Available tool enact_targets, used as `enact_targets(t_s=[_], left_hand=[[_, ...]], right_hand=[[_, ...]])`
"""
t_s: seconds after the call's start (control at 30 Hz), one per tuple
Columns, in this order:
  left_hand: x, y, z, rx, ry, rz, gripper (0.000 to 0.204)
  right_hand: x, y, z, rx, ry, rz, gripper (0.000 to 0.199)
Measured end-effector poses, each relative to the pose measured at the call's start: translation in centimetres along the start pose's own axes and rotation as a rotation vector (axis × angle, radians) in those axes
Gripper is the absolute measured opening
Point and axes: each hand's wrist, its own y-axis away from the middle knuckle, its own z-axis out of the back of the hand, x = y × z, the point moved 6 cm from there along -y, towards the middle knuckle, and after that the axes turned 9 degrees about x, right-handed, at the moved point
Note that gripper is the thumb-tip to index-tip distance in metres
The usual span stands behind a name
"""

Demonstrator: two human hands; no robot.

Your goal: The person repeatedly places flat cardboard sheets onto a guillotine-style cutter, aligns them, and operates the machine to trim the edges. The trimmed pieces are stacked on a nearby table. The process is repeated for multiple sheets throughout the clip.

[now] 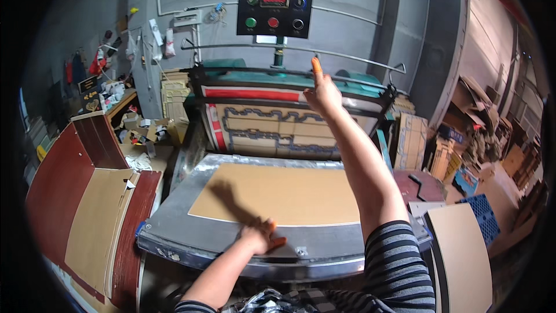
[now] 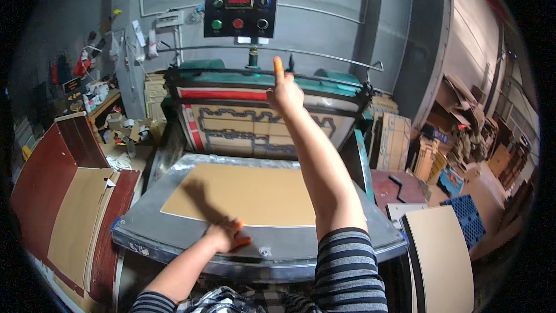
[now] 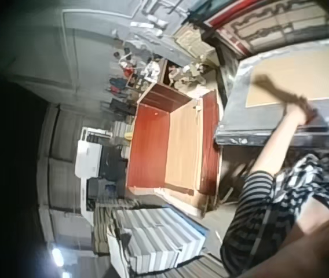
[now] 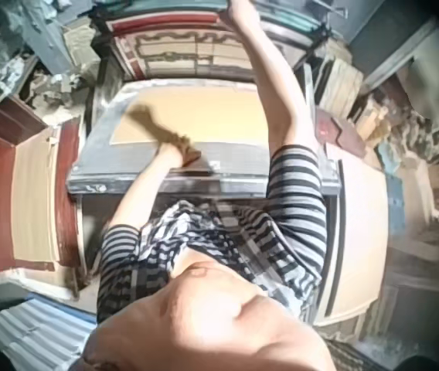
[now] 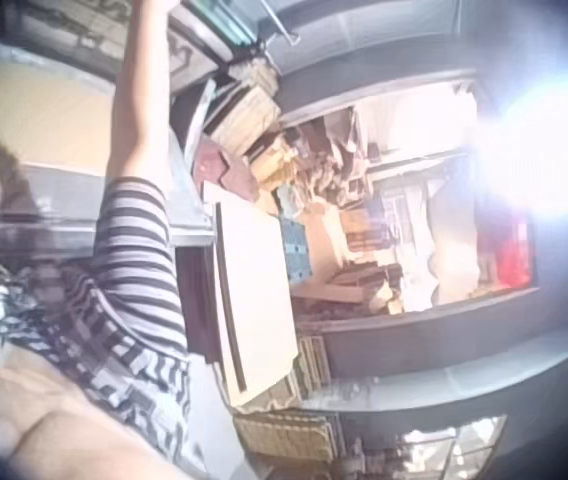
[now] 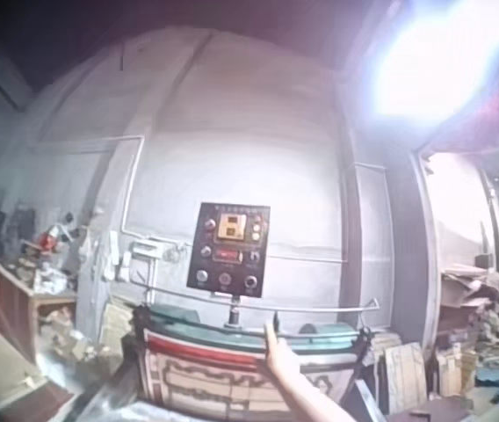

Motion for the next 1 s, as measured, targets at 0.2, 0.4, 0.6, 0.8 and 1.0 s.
enact_targets(t_s=[0.2, 0.4, 0.6, 0.8, 1.0], left_hand=[[0.7, 0.9, -1.2, -0.579, -0.052, -0.207, 0.070], [0.8, 0.8, -1.6, -0.571, 0.018, -0.234, 0.071], [0.6, -0.4, -1.4, -0.211, -0.065, -0.116, 0.084], [0.3, -4.5, 5.7, -0.098, 0.048, -0.192, 0.067], [4.4, -13.7, 19.9, -0.138, 0.460, -0.201, 0.056]], right_hand=[[5.8, -9.2, 2.8, 0.020, 0.166, -0.031, 0.083], [6.4, -10.3, 4.0, 0.075, 0.164, -0.103, 0.061], [8.3, -6.5, 5.4, 0.028, 0.211, 0.135, 0.076], [5.8, 11.3, 2.1, 0.402, 0.258, 0.515, 0.077], [2.8, 27.4, 10.2, 0.465, 0.015, 0.653, 0.065]])
